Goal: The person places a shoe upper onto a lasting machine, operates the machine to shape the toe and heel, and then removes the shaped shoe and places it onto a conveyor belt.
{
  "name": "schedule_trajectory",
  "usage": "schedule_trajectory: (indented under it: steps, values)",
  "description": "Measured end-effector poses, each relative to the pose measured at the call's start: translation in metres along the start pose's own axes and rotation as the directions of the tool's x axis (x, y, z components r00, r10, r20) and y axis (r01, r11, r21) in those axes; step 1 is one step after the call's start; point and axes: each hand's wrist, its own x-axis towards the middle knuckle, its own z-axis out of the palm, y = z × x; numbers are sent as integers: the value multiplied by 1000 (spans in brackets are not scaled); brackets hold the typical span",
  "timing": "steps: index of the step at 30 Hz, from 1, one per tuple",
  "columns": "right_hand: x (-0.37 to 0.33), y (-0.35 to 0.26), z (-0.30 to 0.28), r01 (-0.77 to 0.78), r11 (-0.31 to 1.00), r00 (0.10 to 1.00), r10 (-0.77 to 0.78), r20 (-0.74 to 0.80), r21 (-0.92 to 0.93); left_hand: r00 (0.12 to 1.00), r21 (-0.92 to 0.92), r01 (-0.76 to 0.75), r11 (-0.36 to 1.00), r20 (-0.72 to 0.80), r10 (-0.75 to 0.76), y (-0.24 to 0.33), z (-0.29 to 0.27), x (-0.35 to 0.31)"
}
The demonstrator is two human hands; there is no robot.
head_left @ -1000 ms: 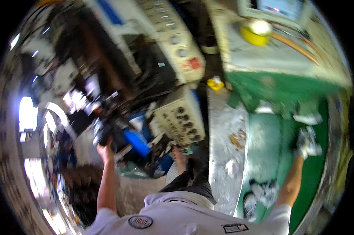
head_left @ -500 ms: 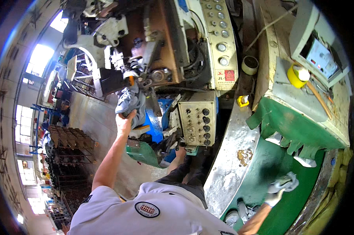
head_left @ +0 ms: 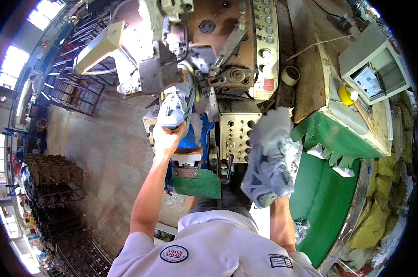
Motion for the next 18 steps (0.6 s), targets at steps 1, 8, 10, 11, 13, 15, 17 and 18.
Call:
schedule_trajectory:
  steps: [1,8,10,11,13,15,17,18]
  values:
    - [8,4,15,-27,1000,999,27,27,1,1000,-59,-9,998,12,10,-9,-3,0]
    - [69,50,100,-107,994,985,105,135,10,797,-85,395,915,526,-296,-41,-94,-5]
    - [89,69,103,-98,993,989,105,105,-67,841,-403,474,783,470,-268,-17,-69,9]
    - [99,77,112,-100,988,986,114,122,-114,827,-421,508,751,482,-290,-1,-57,15]
    - [108,90,135,-131,986,982,143,123,-98,807,-445,544,711,508,-300,4,-40,33]
    - [119,94,149,-93,989,985,107,131,-113,795,-403,553,729,518,-317,5,-30,51]
    - [133,100,155,-44,988,993,59,100,-149,807,-467,565,680,486,-337,-8,-24,64]
    - [138,102,158,-51,994,991,62,116,-99,811,-484,566,667,469,-348,-12,-22,67]
